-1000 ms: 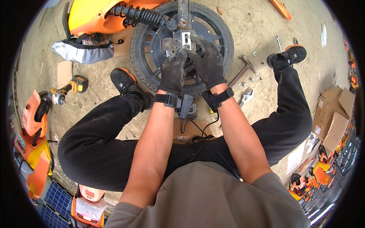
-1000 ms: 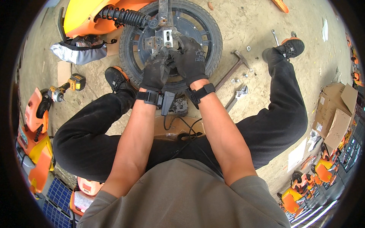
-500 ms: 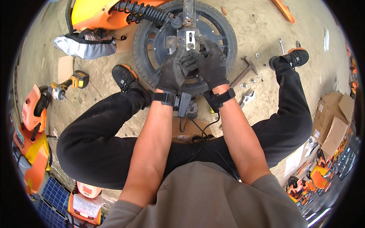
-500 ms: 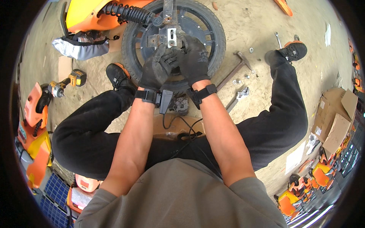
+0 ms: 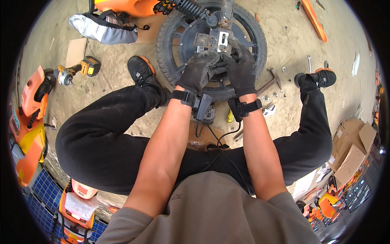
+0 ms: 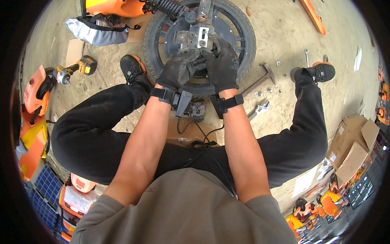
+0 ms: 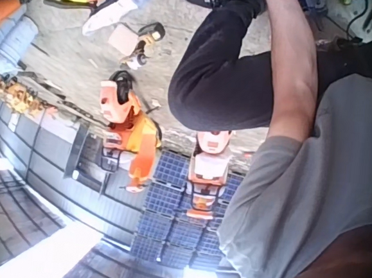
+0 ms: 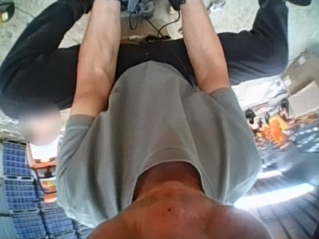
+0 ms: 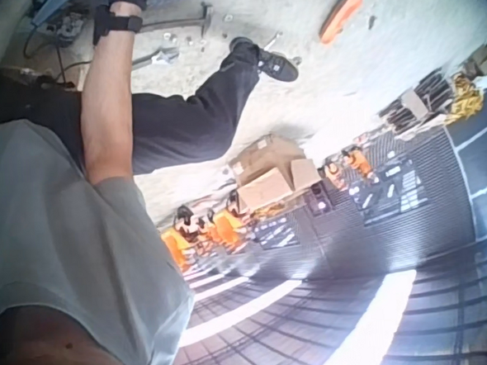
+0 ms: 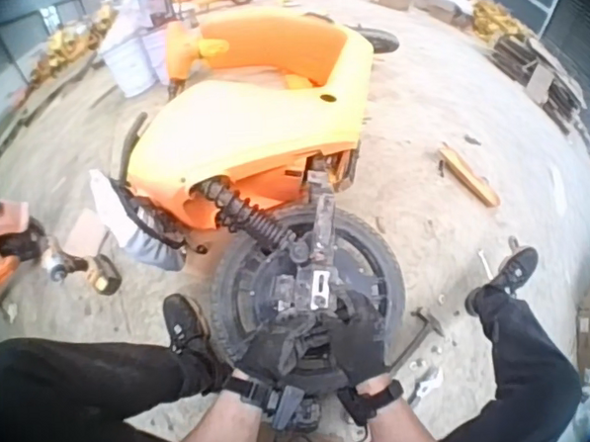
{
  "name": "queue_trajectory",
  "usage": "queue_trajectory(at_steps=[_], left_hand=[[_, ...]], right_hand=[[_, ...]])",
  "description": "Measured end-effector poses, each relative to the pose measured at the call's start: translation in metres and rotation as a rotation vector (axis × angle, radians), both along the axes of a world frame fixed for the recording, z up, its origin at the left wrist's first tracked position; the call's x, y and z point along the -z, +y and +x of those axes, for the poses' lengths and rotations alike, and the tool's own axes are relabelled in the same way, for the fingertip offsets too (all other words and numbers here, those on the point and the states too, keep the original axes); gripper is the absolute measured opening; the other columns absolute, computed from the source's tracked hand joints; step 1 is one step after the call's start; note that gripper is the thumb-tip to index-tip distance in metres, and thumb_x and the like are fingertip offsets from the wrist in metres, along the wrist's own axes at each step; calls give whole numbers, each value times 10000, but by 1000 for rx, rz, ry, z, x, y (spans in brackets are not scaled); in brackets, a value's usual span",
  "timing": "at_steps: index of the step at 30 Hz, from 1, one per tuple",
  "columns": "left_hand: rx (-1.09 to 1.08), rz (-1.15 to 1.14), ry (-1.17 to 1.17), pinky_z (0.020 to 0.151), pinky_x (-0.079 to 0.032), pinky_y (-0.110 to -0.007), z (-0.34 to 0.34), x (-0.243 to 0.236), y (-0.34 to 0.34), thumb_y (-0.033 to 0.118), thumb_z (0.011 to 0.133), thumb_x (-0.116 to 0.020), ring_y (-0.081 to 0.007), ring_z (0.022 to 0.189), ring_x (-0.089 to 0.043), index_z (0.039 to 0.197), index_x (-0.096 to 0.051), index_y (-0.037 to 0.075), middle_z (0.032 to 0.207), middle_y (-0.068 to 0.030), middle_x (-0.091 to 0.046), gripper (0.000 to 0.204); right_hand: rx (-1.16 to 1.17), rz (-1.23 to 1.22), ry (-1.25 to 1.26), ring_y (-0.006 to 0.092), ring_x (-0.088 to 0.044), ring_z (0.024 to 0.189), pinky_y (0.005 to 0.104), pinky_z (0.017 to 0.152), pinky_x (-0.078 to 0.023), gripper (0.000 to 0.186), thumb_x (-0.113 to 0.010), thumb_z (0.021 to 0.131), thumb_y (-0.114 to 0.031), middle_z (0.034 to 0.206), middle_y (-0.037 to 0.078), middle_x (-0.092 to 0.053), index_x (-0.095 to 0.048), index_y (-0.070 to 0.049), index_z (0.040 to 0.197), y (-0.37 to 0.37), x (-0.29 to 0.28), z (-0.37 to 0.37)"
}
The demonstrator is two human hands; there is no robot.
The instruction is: The person handles and works on the hub motor wheel of an orange electric scooter while sitting on the floor. They use a wrench and a hammer to manipulate the wheel assembly and mounting components.
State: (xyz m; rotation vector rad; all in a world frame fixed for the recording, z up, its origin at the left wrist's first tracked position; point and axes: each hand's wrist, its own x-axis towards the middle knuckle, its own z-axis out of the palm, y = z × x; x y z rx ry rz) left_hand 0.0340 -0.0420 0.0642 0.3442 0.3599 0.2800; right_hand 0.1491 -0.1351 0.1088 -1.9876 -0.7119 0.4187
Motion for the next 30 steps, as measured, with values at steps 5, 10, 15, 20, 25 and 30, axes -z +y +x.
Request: queue_trajectory(at_steps=[5,10,15,20,25,30], left_hand=[[7,311,177,890,-494,-410,6,3,-2,155,960,-454,-290,1036,-580,1213,-481,-42,1142,-185,-564,322],[-16,268,293,853,-512,-391,12,1,-5,141,959,-459,-265,987,-603,1196,-501,-16,1095,-152,-588,287],[-34,92,303,842,-517,-378,12,-13,-4,155,957,-469,-245,984,-606,1190,-509,-5,1083,-147,-593,285],[-63,60,297,847,-516,-381,11,-18,-6,157,951,-491,-252,992,-608,1184,-514,-6,1092,-151,-593,286],[-62,64,304,853,-513,-392,11,-12,-5,161,952,-488,-273,1010,-601,1192,-510,-13,1101,-160,-591,297],[-47,6,244,877,-496,-415,11,-16,-5,165,959,-464,-295,1031,-581,1218,-481,-22,1124,-177,-571,320]], right_hand=[[-29,27,-27,335,-586,973,383,860,-457,418,-711,728,-118,1045,193,-614,-601,-33,1123,1,5,2],[-13,2,0,333,-587,973,381,854,-458,419,-711,726,-118,1050,190,-615,-601,-28,1120,0,3,2],[-30,35,-57,329,-593,963,375,846,-462,421,-714,722,-114,1057,188,-613,-603,-27,1118,2,5,2],[-15,22,-6,312,-599,951,367,833,-469,416,-718,723,-117,1053,181,-613,-605,-27,1113,2,2,0],[-23,24,16,303,-600,944,360,833,-470,424,-723,719,-117,1040,173,-615,-604,-28,1116,0,6,2],[-7,38,95,309,-599,954,368,843,-467,428,-723,722,-127,1046,180,-612,-600,-21,1117,-2,8,2]])
